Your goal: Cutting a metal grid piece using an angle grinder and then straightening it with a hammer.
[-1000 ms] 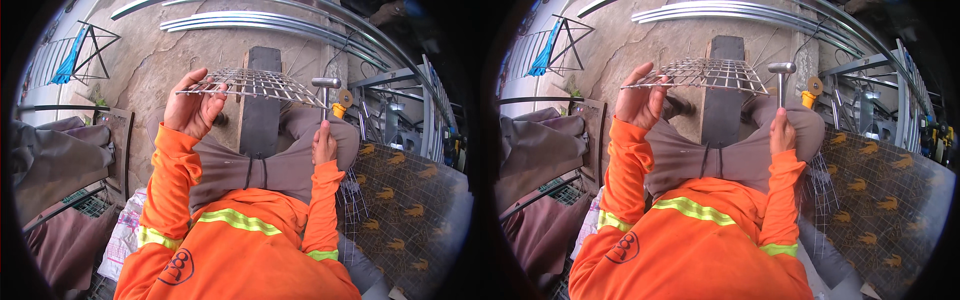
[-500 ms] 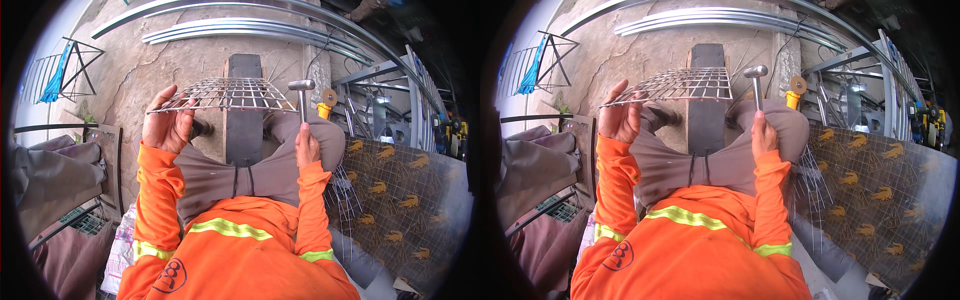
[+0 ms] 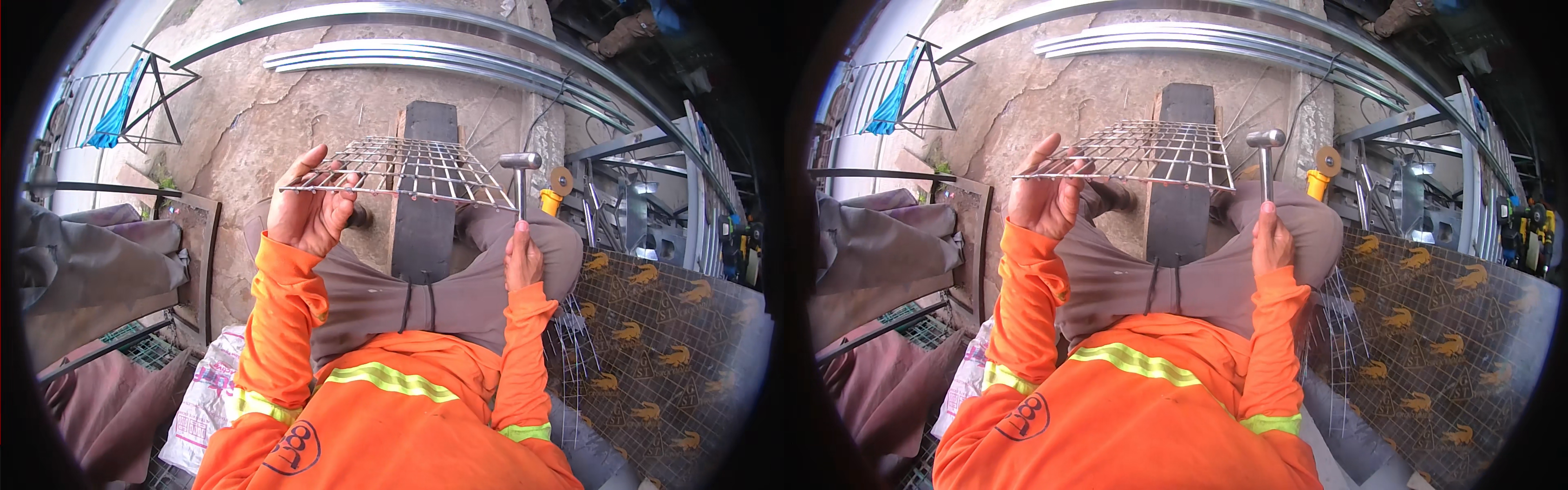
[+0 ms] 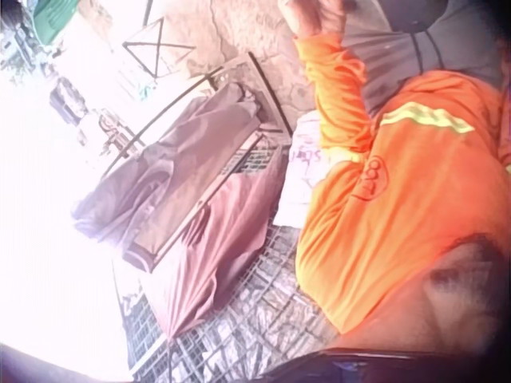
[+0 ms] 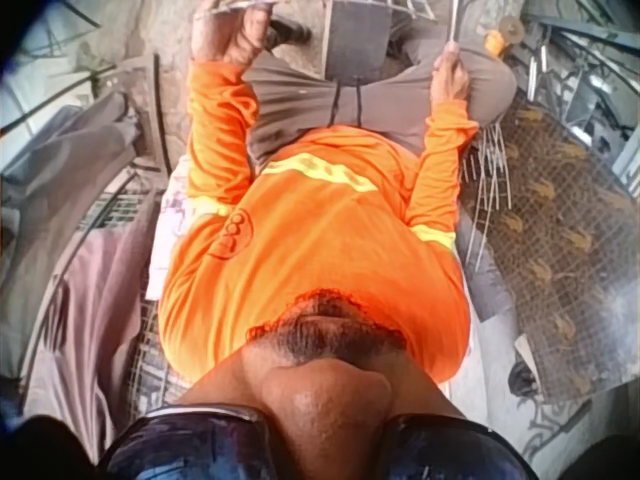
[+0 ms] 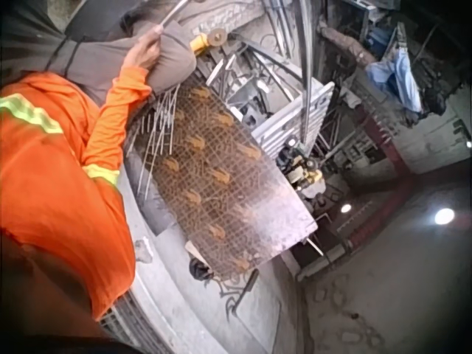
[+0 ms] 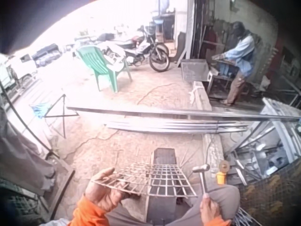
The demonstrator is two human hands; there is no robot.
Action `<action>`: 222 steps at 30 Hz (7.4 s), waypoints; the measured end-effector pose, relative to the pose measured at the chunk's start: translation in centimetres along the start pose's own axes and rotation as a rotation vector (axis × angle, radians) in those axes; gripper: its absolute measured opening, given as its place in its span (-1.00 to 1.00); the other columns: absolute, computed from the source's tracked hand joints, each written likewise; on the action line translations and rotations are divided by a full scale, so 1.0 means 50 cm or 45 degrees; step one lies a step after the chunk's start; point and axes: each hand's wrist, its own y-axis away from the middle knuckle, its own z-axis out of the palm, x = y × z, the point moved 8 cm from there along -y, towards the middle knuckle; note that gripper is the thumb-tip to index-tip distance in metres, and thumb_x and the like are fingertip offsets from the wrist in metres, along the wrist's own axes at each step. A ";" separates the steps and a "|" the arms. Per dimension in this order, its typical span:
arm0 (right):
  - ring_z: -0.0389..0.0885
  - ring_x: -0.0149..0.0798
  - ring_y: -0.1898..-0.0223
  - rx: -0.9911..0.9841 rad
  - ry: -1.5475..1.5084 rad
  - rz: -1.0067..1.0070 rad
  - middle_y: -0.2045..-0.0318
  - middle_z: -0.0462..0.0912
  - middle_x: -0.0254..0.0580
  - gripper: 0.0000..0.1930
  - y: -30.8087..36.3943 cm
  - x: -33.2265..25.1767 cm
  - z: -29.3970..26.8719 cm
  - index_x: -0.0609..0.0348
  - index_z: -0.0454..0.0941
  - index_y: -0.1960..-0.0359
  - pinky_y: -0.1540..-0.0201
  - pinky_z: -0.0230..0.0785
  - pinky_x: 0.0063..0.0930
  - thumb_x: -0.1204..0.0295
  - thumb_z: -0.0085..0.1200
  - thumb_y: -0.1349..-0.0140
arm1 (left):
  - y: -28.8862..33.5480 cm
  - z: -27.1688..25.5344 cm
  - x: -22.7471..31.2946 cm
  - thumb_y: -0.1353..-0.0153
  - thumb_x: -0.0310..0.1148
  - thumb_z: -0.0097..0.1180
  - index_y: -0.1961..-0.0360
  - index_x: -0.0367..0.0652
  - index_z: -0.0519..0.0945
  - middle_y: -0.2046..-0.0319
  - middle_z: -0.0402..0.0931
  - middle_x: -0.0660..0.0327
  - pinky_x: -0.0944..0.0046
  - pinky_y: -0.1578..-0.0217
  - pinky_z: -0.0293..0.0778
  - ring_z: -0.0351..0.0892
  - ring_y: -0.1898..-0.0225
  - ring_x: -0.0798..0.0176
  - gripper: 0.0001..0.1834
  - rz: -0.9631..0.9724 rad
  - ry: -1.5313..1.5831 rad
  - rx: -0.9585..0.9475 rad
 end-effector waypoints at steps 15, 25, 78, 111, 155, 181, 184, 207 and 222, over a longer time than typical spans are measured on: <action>0.30 -0.42 0.62 0.013 0.059 -0.030 0.72 0.31 -0.37 -0.34 0.004 -0.004 -0.005 0.13 0.33 0.63 0.49 0.17 -0.44 -0.21 -0.23 -0.38 | -0.001 0.005 -0.008 -0.41 0.01 -0.14 0.21 -0.28 0.59 0.26 0.64 -0.21 0.01 0.23 0.71 0.71 0.26 -0.12 -0.49 -0.121 0.029 -0.091; 0.41 -0.21 0.52 0.018 0.150 -0.070 0.67 0.40 -0.18 -0.27 -0.007 -0.002 -0.008 0.20 0.44 0.54 0.33 0.29 -0.30 -0.29 -0.31 -0.34 | 0.014 -0.017 -0.002 -0.42 0.04 -0.20 0.10 -0.30 0.56 0.18 0.62 -0.17 0.08 0.16 0.70 0.70 0.19 -0.06 -0.44 -0.104 0.006 -0.136; 0.17 -0.54 0.74 -0.015 -0.021 -0.048 0.74 0.21 -0.49 -0.35 0.011 -0.026 0.010 0.08 0.35 0.56 0.70 0.06 -0.56 -0.29 -0.19 -0.32 | -0.189 -0.332 0.081 -0.32 -0.31 0.03 -0.17 0.03 0.23 0.10 0.56 0.06 0.13 0.19 0.56 0.61 0.16 0.13 -0.57 -0.169 -1.462 0.549; 0.59 -0.07 0.41 -0.061 0.487 0.063 0.55 0.59 -0.13 -0.32 -0.138 0.039 0.253 0.25 0.53 0.45 0.23 0.40 -0.19 -0.16 -0.33 -0.42 | -0.269 -0.448 0.280 0.08 0.11 0.47 0.35 -0.31 0.51 0.59 0.48 0.25 0.32 0.61 0.44 0.44 0.63 0.36 -0.35 0.922 -1.810 1.469; 0.59 0.05 0.43 0.151 0.206 -0.324 0.53 0.59 -0.03 -0.36 -0.149 -0.046 0.241 0.26 0.56 0.34 0.31 0.38 -0.15 -0.13 -0.31 -0.44 | -0.280 -0.479 0.271 0.04 0.11 0.44 0.25 -0.33 0.43 0.57 0.46 0.19 0.29 0.63 0.43 0.44 0.64 0.32 -0.30 0.905 -1.723 1.438; 0.58 0.21 0.38 0.094 0.267 -0.622 0.51 0.61 0.03 -0.42 -0.135 -0.071 0.290 0.21 0.48 0.43 0.29 0.38 -0.05 -0.11 -0.23 -0.42 | -0.275 -0.479 0.254 0.00 -0.02 0.47 0.36 -0.19 0.34 0.61 0.39 0.28 0.32 0.70 0.35 0.34 0.69 0.39 -0.42 0.930 -1.528 1.298; 0.57 0.17 0.41 0.157 0.119 -0.494 0.52 0.59 0.05 -0.48 -0.161 -0.056 0.288 0.22 0.52 0.38 0.35 0.36 -0.10 -0.02 -0.19 -0.45 | -0.265 -0.456 0.253 0.00 -0.01 0.46 0.37 -0.19 0.34 0.61 0.40 0.27 0.31 0.69 0.37 0.36 0.69 0.38 -0.42 0.922 -1.577 1.338; 0.58 0.27 0.19 0.106 0.509 -0.076 0.35 0.65 0.18 -0.21 -0.113 0.050 0.236 0.21 0.62 0.21 0.07 0.36 0.00 -0.32 -0.39 -0.33 | -0.227 -0.459 0.184 0.06 0.15 0.43 0.37 -0.25 0.41 0.58 0.47 0.20 0.27 0.60 0.44 0.46 0.61 0.30 -0.33 0.747 -1.820 1.419; 0.59 0.12 0.35 -0.123 0.616 0.124 0.53 0.60 0.04 -0.23 -0.173 0.021 0.283 0.26 0.58 0.44 0.20 0.36 -0.05 -0.28 -0.34 -0.35 | -0.234 -0.472 0.180 0.05 0.22 0.36 0.19 -0.41 0.53 0.29 0.61 -0.08 0.09 0.11 0.46 0.60 0.22 -0.07 -0.21 0.719 -1.804 1.393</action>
